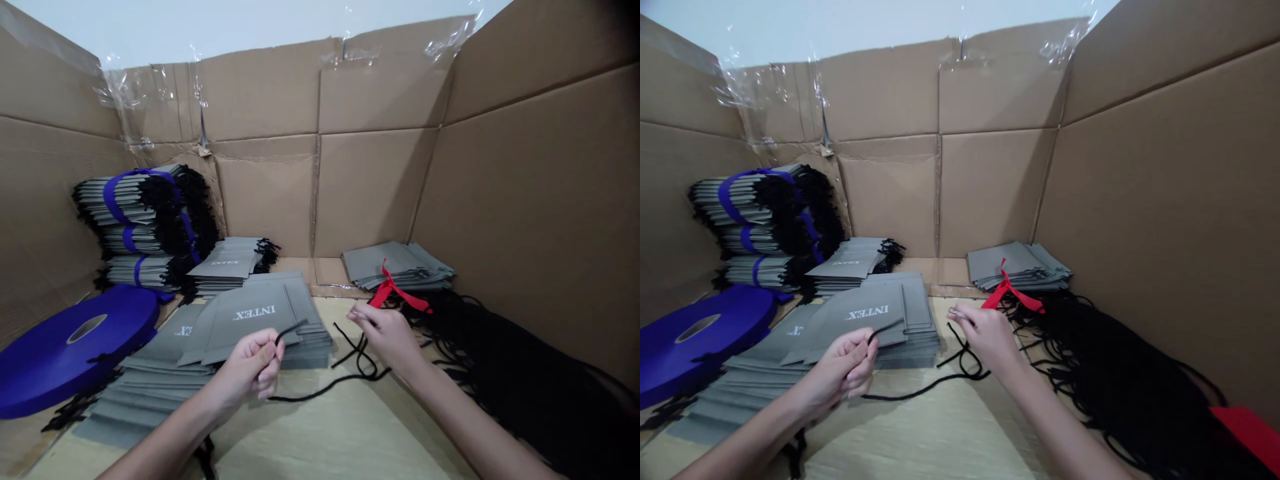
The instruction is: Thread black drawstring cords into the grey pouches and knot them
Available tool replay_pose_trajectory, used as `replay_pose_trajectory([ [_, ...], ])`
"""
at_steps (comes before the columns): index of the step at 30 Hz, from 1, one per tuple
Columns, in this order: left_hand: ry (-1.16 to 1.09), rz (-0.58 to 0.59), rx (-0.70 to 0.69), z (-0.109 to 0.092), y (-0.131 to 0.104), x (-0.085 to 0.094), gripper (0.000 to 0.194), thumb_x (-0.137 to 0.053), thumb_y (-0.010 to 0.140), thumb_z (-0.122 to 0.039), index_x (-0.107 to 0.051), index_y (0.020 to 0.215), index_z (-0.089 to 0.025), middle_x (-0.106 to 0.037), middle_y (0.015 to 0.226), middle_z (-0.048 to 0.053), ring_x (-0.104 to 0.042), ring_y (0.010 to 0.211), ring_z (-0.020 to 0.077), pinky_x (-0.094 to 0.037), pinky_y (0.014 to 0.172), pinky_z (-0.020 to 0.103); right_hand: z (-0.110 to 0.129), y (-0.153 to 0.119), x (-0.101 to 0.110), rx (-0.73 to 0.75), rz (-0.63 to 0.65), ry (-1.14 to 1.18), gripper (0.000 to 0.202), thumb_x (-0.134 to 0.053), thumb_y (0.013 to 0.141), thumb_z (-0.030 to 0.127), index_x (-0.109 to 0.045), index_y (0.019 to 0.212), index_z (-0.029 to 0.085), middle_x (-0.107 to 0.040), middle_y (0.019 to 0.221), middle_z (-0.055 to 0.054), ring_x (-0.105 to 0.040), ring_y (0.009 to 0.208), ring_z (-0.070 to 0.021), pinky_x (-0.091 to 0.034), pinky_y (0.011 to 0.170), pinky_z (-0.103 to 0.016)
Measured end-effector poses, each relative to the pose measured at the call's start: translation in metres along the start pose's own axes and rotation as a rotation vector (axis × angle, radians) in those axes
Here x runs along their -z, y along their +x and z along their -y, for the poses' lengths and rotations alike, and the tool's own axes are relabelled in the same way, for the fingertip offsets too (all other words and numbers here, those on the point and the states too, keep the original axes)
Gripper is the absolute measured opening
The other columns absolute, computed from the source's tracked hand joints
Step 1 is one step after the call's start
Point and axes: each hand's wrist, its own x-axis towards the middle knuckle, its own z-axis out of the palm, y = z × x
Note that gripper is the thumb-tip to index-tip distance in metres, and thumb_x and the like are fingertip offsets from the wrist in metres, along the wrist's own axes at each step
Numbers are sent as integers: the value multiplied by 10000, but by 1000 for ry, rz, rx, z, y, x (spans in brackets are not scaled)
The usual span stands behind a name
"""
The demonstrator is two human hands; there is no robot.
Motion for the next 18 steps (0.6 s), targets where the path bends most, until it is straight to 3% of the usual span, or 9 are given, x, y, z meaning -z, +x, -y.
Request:
replay_pose_trajectory([
  [2, 26, 3, -45, -2, 1, -1, 257, -588, 813, -390, -466, 854, -168, -468, 524, -79, -221, 295, -6, -347, 354, 159, -5, 3, 3, -27, 29, -58, 294, -377, 894, 352, -622, 788, 228, -666, 636, -16, -615, 602, -168, -348, 544, -222],
  [4, 46, -17, -35, -3, 2, -3, 261, -613, 797, -352, -469, 927, -177, -531, 663, -46, -268, 303, -15, -369, 373, 173, 0, 2, 3, -21, 82, -134, 253, -401, 885, 396, -606, 933, 255, -649, 597, -1, -615, 587, -180, -340, 544, -230],
  [7, 41, -51, 58, 0, 1, -5, 241, -600, 799, -365, -488, 846, -158, -396, 564, -84, -211, 332, -10, -274, 360, 145, 21, -3, -1, 30, 142, -196, 306, -425, 864, 478, -535, 1031, 246, -629, 559, 10, -605, 553, -198, -311, 512, -236],
  [11, 79, -73, 139, 9, -2, -4, 415, -510, 824, -495, -362, 609, -172, -191, 484, -107, -152, 362, 15, -187, 354, 153, 49, -13, -6, 114, 175, -138, 198, -354, 913, 358, -493, 970, 229, -642, 622, 8, -601, 551, -185, -298, 498, -232],
  [14, 166, -72, 113, 17, -3, -4, 442, -488, 831, -512, -306, 594, -186, -217, 491, -98, -179, 374, 23, -192, 358, 157, 58, -19, -9, 131, 157, -59, 194, -322, 927, 317, -497, 929, 233, -624, 603, 21, -581, 510, -165, -306, 484, -227],
  [18, 291, -91, 48, 22, -3, -6, 358, -450, 853, -510, -459, 752, -166, -284, 452, -105, -228, 347, 34, -246, 352, 147, 63, -24, -15, 102, 111, 105, 189, -351, 921, 309, -511, 861, 230, -641, 668, 12, -568, 510, -137, -342, 476, -214],
])
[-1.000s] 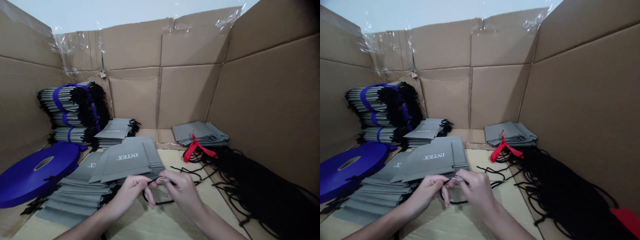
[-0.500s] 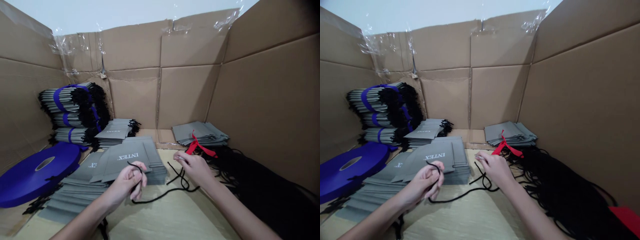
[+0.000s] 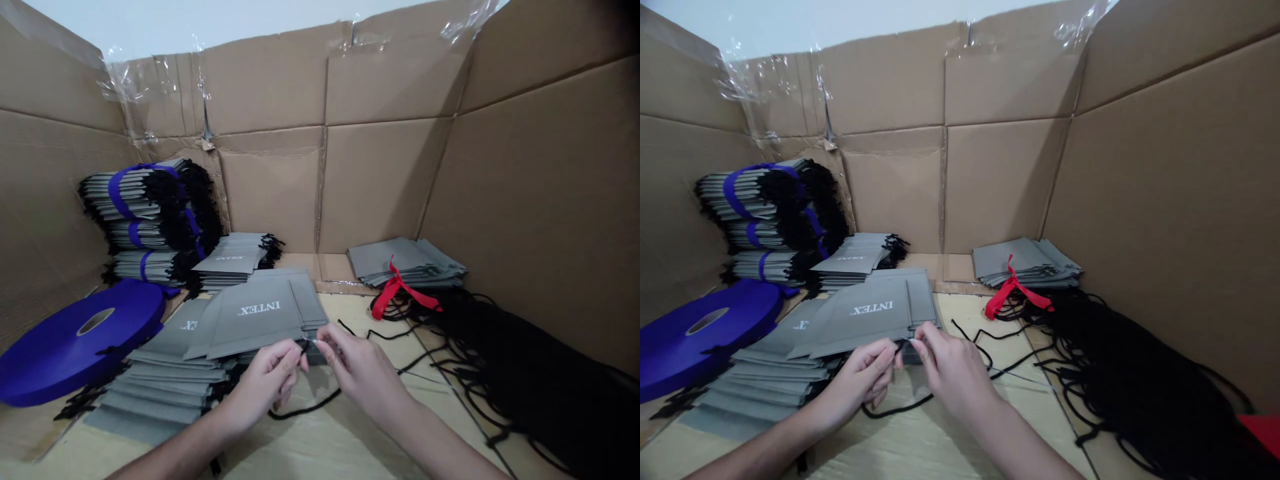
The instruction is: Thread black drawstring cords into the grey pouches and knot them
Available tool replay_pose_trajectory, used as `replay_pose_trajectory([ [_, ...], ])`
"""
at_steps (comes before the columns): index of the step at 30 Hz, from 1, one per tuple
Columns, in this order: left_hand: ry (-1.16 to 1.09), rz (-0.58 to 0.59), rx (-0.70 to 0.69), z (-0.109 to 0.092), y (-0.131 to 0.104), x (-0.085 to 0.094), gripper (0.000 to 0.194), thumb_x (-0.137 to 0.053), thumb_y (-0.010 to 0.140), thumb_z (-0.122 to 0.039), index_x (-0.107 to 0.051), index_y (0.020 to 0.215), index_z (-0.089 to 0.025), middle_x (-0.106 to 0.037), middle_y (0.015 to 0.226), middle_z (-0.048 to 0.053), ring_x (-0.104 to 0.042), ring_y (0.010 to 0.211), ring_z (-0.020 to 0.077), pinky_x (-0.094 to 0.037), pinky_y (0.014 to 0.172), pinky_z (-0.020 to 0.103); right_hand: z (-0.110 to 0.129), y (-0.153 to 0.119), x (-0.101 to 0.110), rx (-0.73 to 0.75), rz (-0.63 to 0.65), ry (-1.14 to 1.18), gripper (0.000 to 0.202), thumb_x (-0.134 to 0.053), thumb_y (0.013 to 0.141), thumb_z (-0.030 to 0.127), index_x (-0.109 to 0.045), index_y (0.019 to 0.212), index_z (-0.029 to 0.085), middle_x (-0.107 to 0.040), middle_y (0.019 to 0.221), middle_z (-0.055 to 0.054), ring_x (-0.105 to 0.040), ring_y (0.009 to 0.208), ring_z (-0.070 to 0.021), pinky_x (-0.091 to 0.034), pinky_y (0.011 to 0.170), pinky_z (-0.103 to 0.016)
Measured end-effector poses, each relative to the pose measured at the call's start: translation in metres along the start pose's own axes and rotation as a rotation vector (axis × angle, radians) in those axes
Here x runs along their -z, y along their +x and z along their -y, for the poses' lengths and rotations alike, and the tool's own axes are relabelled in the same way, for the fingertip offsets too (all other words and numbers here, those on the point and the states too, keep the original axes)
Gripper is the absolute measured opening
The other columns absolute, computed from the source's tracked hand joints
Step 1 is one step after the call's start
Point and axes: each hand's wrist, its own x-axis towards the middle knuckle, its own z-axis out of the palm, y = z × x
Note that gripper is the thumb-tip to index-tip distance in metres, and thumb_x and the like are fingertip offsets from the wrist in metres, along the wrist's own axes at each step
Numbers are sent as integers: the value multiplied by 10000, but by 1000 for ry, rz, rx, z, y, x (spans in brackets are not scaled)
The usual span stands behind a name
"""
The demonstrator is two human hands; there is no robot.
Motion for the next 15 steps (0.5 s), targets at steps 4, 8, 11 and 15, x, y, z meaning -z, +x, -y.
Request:
replay_pose_trajectory([
  [4, 13, -24, -11, 1, 2, -2, 377, -476, 815, -556, -457, 849, -181, -297, 389, -128, -205, 300, 36, -259, 317, 138, 0, -3, -9, 6, -55, 136, 156, -393, 912, 297, -522, 856, 229, -652, 700, 12, -600, 576, -132, -392, 512, -207],
  [8, 34, -20, -1, 0, 3, -3, 393, -466, 809, -574, -450, 821, -181, -309, 345, -130, -209, 278, 38, -252, 309, 138, -3, -6, -12, 64, -111, 153, 130, -422, 908, 287, -534, 884, 227, -663, 735, 13, -613, 608, -123, -406, 555, -206],
  [11, 31, -27, -1, -1, 3, -4, 391, -477, 801, -571, -454, 801, -180, -299, 336, -132, -214, 273, 38, -241, 303, 140, -5, -7, -12, 132, -124, 131, 108, -439, 906, 264, -539, 893, 222, -662, 733, 21, -608, 608, -108, -396, 563, -197],
  [15, 22, -31, 10, -1, 2, -4, 385, -493, 794, -564, -454, 786, -180, -280, 339, -136, -215, 271, 38, -227, 293, 141, -5, -7, -11, 191, -130, 99, 105, -449, 905, 258, -543, 887, 217, -657, 713, 26, -600, 597, -102, -382, 565, -193],
])
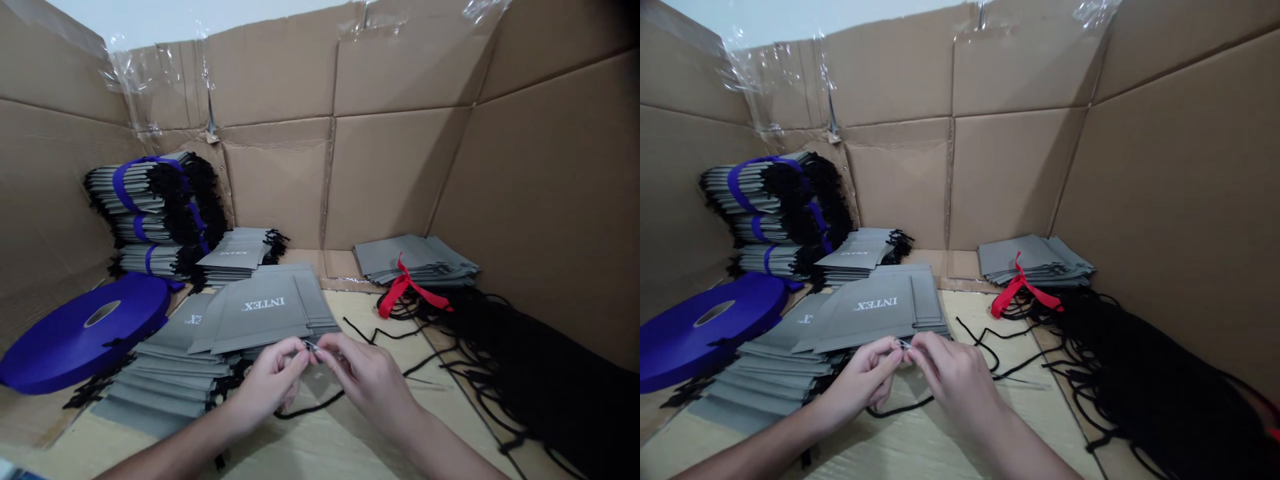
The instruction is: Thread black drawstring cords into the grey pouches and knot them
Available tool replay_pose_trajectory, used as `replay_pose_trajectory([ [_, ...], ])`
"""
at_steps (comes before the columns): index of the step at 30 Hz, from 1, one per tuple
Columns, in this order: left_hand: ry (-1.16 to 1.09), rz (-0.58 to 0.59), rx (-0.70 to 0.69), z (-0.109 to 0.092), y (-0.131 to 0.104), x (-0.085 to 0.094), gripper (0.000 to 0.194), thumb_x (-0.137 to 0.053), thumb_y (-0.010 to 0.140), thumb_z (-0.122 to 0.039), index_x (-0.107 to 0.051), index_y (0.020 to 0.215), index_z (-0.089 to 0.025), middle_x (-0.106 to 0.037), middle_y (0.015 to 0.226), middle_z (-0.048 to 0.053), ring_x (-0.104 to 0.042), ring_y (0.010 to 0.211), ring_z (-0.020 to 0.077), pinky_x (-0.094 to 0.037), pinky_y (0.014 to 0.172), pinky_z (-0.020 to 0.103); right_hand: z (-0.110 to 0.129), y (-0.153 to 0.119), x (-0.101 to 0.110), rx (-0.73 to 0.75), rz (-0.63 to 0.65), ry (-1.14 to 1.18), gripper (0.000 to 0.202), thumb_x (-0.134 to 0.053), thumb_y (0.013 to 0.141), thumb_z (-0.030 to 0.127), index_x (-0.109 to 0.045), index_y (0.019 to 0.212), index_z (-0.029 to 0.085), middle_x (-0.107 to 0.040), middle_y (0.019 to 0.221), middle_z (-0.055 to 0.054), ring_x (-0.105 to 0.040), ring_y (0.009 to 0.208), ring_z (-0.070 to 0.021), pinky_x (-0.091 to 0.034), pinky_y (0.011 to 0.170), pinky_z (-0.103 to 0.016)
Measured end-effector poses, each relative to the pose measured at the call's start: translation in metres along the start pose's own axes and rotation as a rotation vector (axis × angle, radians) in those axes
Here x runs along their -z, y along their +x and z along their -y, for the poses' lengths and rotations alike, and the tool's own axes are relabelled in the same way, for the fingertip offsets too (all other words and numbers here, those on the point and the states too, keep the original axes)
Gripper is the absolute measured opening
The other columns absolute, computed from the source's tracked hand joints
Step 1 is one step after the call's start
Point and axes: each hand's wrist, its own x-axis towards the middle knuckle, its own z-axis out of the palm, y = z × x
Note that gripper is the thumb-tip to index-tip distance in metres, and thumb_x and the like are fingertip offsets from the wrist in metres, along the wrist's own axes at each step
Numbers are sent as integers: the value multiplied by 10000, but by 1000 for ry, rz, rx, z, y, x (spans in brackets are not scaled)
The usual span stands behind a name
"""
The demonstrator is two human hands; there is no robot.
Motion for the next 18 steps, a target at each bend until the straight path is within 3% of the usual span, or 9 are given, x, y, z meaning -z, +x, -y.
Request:
replay_pose_trajectory([
  [4, 20, -23, -10, -4, -1, 0, 390, -527, 773, -560, -465, 792, -175, -275, 371, -131, -224, 294, 36, -223, 304, 143, 1, 1, 1, -24, 4, -30, 118, -444, 910, 272, -546, 891, 214, -655, 710, 27, -582, 563, -95, -363, 539, -193],
  [8, 98, -49, -35, -5, -2, 1, 364, -511, 800, -524, -482, 795, -161, -298, 413, -112, -259, 326, 39, -211, 326, 150, 1, 1, 3, 42, -8, -81, 153, -429, 917, 273, -558, 868, 206, -646, 684, 23, -561, 528, -91, -340, 521, -201],
  [15, 233, -74, -111, 1, -1, 7, 325, -482, 845, -428, -472, 1011, -148, -350, 452, -101, -277, 369, 49, -216, 364, 150, -3, -3, -4, 116, 32, -182, 188, -418, 922, 256, -567, 821, 200, -617, 654, 16, -559, 564, -103, -299, 522, -223],
  [18, 323, -127, -131, -2, -4, 4, 254, -492, 846, -386, -504, 929, -147, -339, 433, -100, -270, 372, 44, -205, 369, 144, 0, -5, -8, 204, 12, -274, 201, -427, 912, 213, -557, 758, 206, -565, 593, 28, -506, 524, -106, -255, 502, -245],
])
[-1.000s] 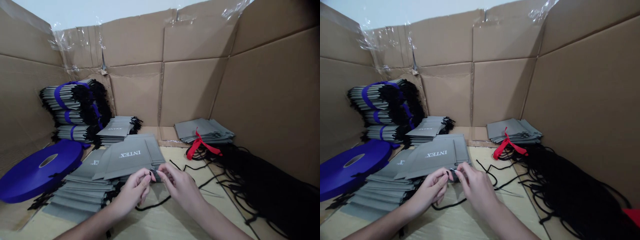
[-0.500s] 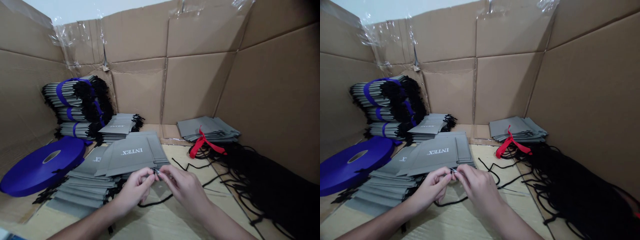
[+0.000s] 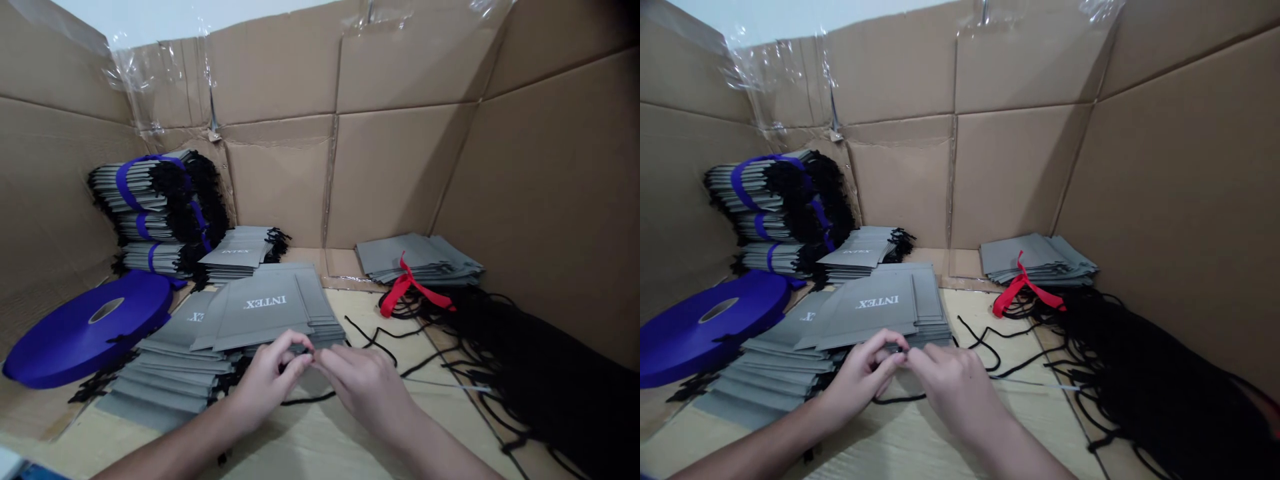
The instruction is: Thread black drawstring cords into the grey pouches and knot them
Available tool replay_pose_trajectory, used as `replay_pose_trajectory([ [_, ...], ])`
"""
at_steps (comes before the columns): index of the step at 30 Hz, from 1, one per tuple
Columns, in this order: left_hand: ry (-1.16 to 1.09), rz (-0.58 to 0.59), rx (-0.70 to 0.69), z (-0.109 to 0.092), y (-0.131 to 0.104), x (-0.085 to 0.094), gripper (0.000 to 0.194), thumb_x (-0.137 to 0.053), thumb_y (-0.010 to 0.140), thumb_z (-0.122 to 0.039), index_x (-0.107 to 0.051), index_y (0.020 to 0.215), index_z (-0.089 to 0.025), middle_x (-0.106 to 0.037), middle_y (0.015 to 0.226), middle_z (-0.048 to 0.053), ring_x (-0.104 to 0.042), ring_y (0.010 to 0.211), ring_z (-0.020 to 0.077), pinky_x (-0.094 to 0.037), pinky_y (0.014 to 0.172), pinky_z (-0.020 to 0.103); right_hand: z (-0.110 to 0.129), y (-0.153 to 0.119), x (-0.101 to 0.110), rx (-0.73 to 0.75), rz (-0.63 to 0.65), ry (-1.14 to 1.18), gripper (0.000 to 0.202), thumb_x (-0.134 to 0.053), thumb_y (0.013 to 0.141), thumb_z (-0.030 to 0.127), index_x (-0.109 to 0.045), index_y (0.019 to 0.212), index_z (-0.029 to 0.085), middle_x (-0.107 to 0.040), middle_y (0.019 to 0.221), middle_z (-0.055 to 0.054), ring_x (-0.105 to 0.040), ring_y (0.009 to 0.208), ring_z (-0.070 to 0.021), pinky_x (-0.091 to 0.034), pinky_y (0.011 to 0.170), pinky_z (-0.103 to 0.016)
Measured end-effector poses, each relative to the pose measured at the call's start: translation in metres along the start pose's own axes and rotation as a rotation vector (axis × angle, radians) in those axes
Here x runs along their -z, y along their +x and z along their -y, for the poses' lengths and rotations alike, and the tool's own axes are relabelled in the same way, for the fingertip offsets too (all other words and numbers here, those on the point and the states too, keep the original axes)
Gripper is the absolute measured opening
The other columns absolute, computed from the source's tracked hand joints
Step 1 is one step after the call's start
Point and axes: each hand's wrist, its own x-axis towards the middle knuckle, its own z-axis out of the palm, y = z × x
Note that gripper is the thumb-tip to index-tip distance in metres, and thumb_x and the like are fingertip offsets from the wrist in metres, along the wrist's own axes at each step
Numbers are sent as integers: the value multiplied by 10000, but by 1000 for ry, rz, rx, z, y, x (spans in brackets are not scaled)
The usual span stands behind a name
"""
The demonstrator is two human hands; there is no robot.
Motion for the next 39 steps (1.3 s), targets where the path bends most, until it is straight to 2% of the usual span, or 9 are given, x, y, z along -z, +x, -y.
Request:
replay_pose_trajectory([
  [9, -425, -94, 173, 0, 6, 4, 359, -577, 763, -499, -343, 762, -227, -237, 401, -153, -111, 312, 26, -131, 303, 130, 6, -2, 6, 145, -156, -46, 135, -462, 834, 129, -578, 812, 195, -550, 583, 16, -450, 492, -118, -237, 500, -263],
  [16, -368, -45, 122, 1, 4, -8, 381, -627, 734, -469, -368, 716, -190, -315, 463, -119, -220, 414, 35, -169, 382, 133, 29, 5, 10, -39, -193, 177, 248, -561, 818, 388, -582, 955, 183, -644, 639, 14, -557, 499, -113, -338, 509, -232],
  [20, -366, 43, 116, 4, 0, -17, 348, -579, 780, -455, -364, 715, -188, -342, 506, -101, -261, 444, 44, -213, 411, 146, 41, 4, 5, -15, -200, 192, 106, -569, 825, 294, -613, 859, 204, -666, 677, 12, -582, 535, -116, -355, 516, -232],
  [25, 35, -4, 51, -9, -5, -4, 290, -455, 858, -429, -422, 712, -181, -412, 547, -57, -385, 486, 81, -297, 456, 182, 30, 3, 2, 159, -264, 33, 170, -471, 884, 195, -637, 846, 188, -577, 541, 18, -510, 466, -117, -323, 483, -253],
  [28, 512, -207, -210, -30, 1, 16, 187, -409, 891, -323, -512, 958, -182, -577, 852, 43, -537, 776, 161, -418, 694, 271, 6, 4, 4, 145, -311, -105, 180, -466, 895, 193, -644, 905, 176, -576, 545, 17, -497, 463, -108, -320, 491, -245],
  [30, 750, -283, -382, -43, 13, 28, 240, -441, 870, -295, -507, 1070, -179, -545, 1100, 109, -490, 1037, 226, -381, 884, 362, -12, 3, 6, 53, -307, -142, 181, -471, 899, 219, -647, 921, 183, -615, 606, 7, -530, 503, -102, -327, 514, -234],
  [32, 901, -102, -403, -48, 28, 38, 284, -500, 839, -347, -549, 1073, -193, -523, 1191, 109, -428, 1152, 254, -348, 953, 395, -29, 3, 7, -53, -278, -177, 190, -469, 904, 249, -651, 923, 197, -632, 639, 5, -550, 529, -104, -323, 526, -232],
  [35, 949, 155, -248, -39, 46, 44, 462, -588, 764, -474, -568, 1139, -205, -547, 1226, 98, -462, 1158, 271, -378, 946, 371, -44, 3, 10, -127, -239, -249, 240, -433, 919, 308, -653, 891, 215, -642, 670, 1, -560, 549, -114, -315, 529, -233],
  [39, 835, 188, -108, -16, 51, 43, 457, -563, 788, -483, -572, 1171, -234, -635, 1134, 59, -582, 1024, 235, -435, 884, 325, -52, 5, 10, -194, -177, -283, 287, -370, 937, 315, -620, 845, 208, -668, 896, -15, -582, 588, -106, -314, 500, -227],
])
